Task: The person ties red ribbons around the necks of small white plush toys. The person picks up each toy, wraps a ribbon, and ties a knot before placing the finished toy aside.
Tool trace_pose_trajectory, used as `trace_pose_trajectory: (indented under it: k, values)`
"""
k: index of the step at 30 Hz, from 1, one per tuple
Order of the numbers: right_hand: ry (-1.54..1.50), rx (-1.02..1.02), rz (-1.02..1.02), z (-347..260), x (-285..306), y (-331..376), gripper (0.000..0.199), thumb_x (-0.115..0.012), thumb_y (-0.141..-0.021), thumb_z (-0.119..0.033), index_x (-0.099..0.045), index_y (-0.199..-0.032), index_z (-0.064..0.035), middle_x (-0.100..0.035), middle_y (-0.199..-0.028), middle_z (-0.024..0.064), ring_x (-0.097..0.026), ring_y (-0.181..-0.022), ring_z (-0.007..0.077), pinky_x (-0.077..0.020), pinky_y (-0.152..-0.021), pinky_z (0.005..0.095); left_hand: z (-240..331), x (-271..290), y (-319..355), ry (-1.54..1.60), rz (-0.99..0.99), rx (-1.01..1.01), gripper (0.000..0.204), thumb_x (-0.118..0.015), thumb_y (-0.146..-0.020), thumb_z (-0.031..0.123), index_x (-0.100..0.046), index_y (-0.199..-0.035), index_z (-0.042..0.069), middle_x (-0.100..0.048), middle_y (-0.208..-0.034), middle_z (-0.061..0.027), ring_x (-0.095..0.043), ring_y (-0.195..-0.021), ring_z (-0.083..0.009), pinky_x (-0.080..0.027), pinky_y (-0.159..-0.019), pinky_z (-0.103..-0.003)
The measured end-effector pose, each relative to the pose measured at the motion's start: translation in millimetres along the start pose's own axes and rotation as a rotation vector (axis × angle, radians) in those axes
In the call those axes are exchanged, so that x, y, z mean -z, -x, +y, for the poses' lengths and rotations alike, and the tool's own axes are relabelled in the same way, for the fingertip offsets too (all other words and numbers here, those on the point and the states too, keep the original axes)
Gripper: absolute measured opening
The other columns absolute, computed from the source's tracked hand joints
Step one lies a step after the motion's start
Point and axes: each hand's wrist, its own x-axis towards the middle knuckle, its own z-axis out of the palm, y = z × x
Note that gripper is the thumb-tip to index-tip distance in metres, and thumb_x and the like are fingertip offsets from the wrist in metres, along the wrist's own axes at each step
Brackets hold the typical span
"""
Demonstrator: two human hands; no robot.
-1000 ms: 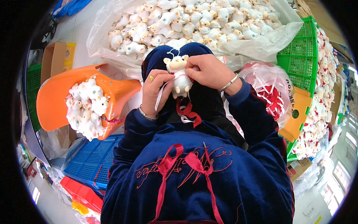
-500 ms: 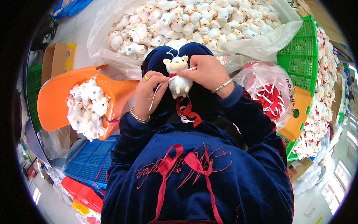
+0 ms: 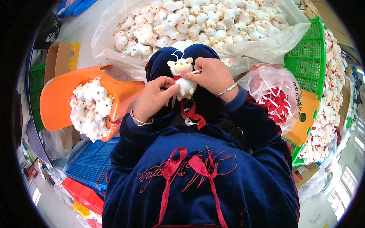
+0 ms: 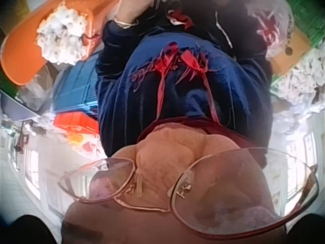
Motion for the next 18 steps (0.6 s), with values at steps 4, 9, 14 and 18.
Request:
trace_pose_trajectory:
  k: [4,9,14,18]
  values:
    - [-0.041,-0.018,0.007,0.9,-1.6,2.6,0.047,-0.083,-0.080,-0.040,-0.058,-0.072,-0.0006,-0.052,-0.058,0.0108,-0.048,-0.052,0.0212,-0.0409,-0.051,0.0355,0.6,0.2,-2.3,0.070,-0.056,0.080,0.023,-0.071,-0.096,0.019,-0.069,-0.097,-0.003,-0.070,-0.076,-0.0042,-0.063,-0.064,-0.0054,-0.048,-0.055,-0.023]
    - [-0.031,0.003,0.015,1.9,-3.7,4.1,0.043,-0.082,-0.081,-0.037,-0.059,-0.073,-0.0011,-0.054,-0.059,0.0106,-0.051,-0.053,0.0207,-0.0418,-0.051,0.0348,8.8,0.8,-3.7,0.176,-0.108,0.071,0.016,-0.068,-0.098,0.014,-0.066,-0.098,-0.002,-0.068,-0.078,-0.0022,-0.060,-0.065,-0.0035,-0.046,-0.056,-0.021]
    - [-0.006,-0.035,-0.024,1.8,-6.1,5.2,0.041,-0.077,-0.083,-0.045,-0.065,-0.078,-0.0063,-0.066,-0.071,0.0136,-0.067,-0.068,0.0350,-0.0502,-0.059,0.0426,-5.7,-19.5,-18.8,0.436,-0.017,-0.108,0.015,-0.063,-0.101,0.014,-0.063,-0.104,-0.001,-0.064,-0.078,0.0005,-0.055,-0.060,-0.0037,-0.045,-0.054,-0.020]
    - [-0.055,0.034,0.085,-0.3,-7.8,11.4,0.033,-0.077,-0.086,-0.039,-0.065,-0.089,-0.0093,-0.068,-0.075,0.0131,-0.069,-0.071,0.0342,-0.0512,-0.060,0.0415,-14.5,-26.0,-28.7,0.579,0.055,-0.058,0.017,-0.064,-0.103,0.017,-0.064,-0.108,0.001,-0.066,-0.079,-0.0001,-0.057,-0.062,-0.0040,-0.045,-0.055,-0.019]
